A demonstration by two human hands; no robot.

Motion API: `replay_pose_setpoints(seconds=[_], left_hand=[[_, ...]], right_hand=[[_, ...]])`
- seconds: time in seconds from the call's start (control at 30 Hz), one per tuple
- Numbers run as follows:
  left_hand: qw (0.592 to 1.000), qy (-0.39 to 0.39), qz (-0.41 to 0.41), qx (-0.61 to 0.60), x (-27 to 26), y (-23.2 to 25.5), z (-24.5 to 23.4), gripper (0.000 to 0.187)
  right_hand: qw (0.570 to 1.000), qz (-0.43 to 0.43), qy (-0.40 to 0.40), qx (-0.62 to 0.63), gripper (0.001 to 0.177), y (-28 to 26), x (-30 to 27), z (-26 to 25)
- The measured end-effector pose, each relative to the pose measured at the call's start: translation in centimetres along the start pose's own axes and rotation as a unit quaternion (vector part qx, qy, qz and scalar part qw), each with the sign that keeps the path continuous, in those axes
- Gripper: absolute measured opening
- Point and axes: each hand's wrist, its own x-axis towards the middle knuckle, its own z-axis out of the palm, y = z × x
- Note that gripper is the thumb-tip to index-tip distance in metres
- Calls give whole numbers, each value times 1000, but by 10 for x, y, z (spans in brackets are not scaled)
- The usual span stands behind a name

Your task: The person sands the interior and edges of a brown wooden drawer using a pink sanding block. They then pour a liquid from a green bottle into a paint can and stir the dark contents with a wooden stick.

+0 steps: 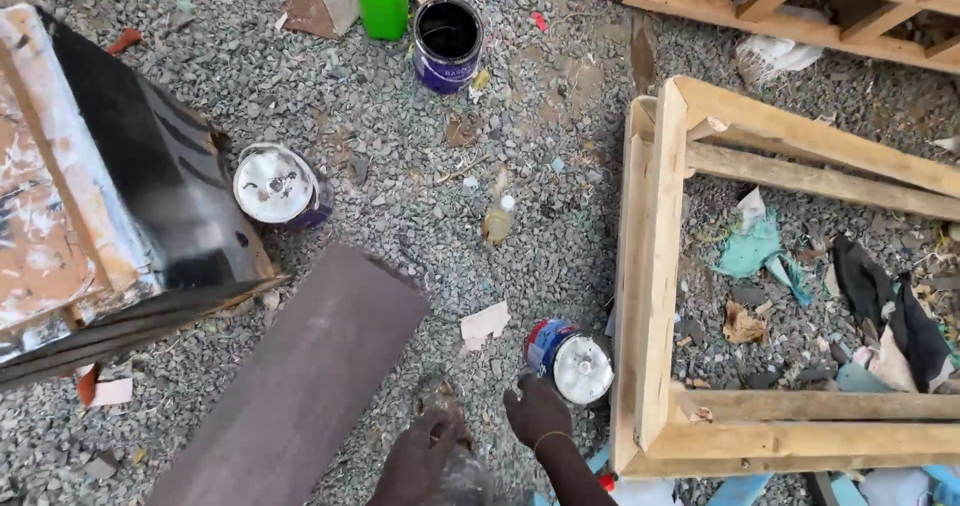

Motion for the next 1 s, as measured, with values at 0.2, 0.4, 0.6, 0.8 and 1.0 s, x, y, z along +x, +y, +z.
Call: replay_pose_setpoints(seconds=[0.2, 0.4, 0.6, 0.8, 1.0], left_hand=[[995, 43, 84, 11, 94, 129, -27, 39], [992, 93, 41, -71, 206, 125, -35, 37], [989, 124, -53, -65, 233, 256, -162, 40], [968, 223, 103, 48, 264, 396, -304, 42], [838, 244, 98, 478, 353, 496, -414, 97]], right_hand=[[999, -30, 40, 10, 42, -118, 95, -145], [997, -46, -63, -2, 40, -212, 138, -209], [996, -40, -83, -14, 31, -273, 162, -303], [988, -107, -82, -72, 50, -343, 233, -366], [987, -105, -81, -92, 50, -430, 327, -395]])
